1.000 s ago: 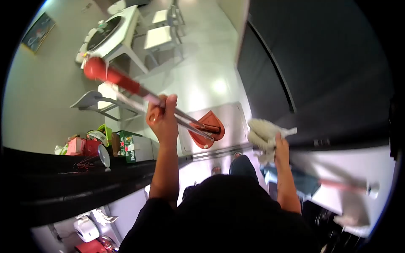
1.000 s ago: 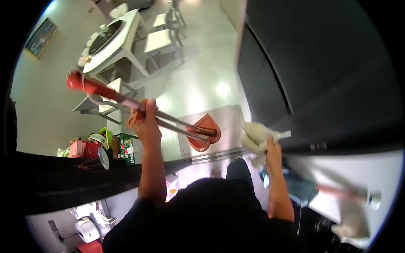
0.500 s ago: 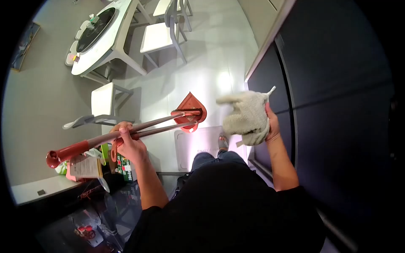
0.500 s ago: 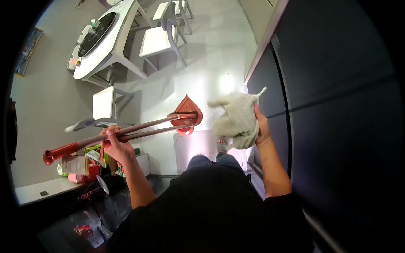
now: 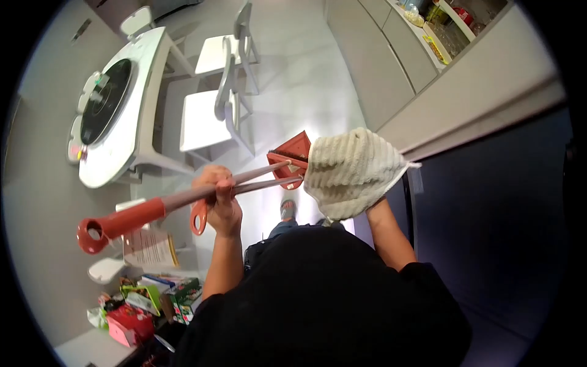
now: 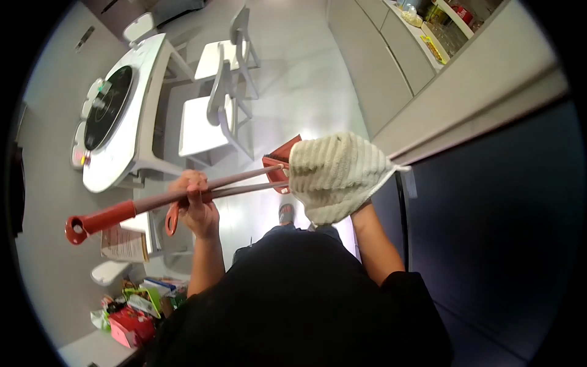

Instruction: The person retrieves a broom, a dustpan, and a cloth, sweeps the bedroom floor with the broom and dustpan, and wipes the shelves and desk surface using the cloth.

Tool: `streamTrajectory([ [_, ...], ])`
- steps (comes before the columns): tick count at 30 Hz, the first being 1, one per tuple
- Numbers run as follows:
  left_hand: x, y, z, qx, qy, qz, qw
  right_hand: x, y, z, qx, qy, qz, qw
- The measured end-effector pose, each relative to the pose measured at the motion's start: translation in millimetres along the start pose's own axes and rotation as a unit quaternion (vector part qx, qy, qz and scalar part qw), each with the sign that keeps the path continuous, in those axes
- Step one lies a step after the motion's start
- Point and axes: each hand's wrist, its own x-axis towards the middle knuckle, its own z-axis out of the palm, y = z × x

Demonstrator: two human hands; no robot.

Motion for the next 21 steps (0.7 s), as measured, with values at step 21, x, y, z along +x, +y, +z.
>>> streamTrajectory([
  [21, 507.1, -395.7, 200.0, -0.032, 0.169, 0.022, 0.985, 696.1, -26.0, -185.9, -0.465, -0.08, -0.088, 0.877],
])
